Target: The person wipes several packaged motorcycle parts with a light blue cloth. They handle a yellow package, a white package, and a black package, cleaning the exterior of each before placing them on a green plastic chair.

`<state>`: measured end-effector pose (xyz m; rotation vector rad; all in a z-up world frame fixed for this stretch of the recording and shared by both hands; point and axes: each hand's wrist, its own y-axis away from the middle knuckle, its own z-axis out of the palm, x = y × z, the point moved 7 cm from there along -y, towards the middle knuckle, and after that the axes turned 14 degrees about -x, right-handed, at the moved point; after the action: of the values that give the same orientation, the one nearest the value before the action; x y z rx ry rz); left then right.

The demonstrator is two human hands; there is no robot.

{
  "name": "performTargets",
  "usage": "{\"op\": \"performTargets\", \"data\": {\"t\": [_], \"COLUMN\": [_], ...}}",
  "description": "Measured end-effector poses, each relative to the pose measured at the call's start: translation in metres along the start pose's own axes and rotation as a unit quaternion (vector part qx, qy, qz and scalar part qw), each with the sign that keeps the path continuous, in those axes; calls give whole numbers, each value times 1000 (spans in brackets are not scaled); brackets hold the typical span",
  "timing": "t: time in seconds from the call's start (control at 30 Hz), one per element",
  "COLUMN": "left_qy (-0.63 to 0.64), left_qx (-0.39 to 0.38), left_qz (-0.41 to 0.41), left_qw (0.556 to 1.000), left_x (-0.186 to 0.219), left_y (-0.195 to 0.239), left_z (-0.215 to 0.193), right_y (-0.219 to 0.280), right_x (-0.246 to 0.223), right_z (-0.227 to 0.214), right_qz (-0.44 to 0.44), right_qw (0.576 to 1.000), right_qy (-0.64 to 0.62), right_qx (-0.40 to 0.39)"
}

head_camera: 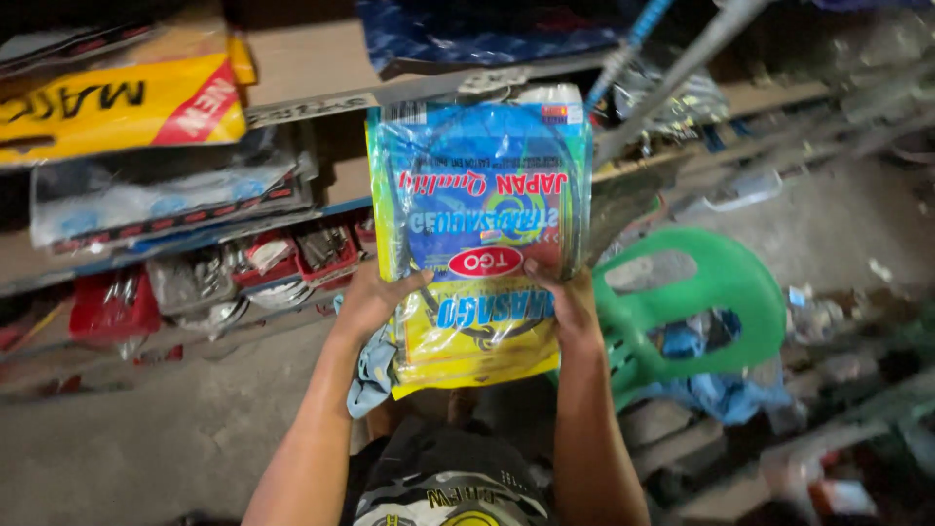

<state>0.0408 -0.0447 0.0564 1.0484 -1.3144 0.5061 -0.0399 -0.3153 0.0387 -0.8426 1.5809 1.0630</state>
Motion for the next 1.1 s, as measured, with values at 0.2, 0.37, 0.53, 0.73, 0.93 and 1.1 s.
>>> {"op": "performTargets", "data": {"t": [0.2, 0.37, 0.53, 0.73, 0.93, 1.1], "left_qy": [-54, -99, -107, -159, -361, -364], "left_qx": [-101, -198, -275, -333, -384, -387], "left_qz": [-24, -45, -39, -80, -145, -138], "left_qw": [993, 974, 955, 926, 838, 836], "left_x": [-26, -24, -36, -40, -32, -100], "left_y": [-11, -21, -49, -95, -137, -218], "left_z": [41, 94, 163, 260, 350, 411], "right_y": [31, 97, 131, 139, 121, 79], "right_x": [92, 103, 136, 228, 324, 354], "right_z": [-54, -83, -125, -205, -270, -311], "right_qz": [54, 93, 56, 94, 117, 127], "right_qw": [995, 970, 930, 892, 865, 868], "right_qy": [9, -105, -258, -293, -278, -252], "right_qx": [89, 200, 256, 332, 401, 408]}}
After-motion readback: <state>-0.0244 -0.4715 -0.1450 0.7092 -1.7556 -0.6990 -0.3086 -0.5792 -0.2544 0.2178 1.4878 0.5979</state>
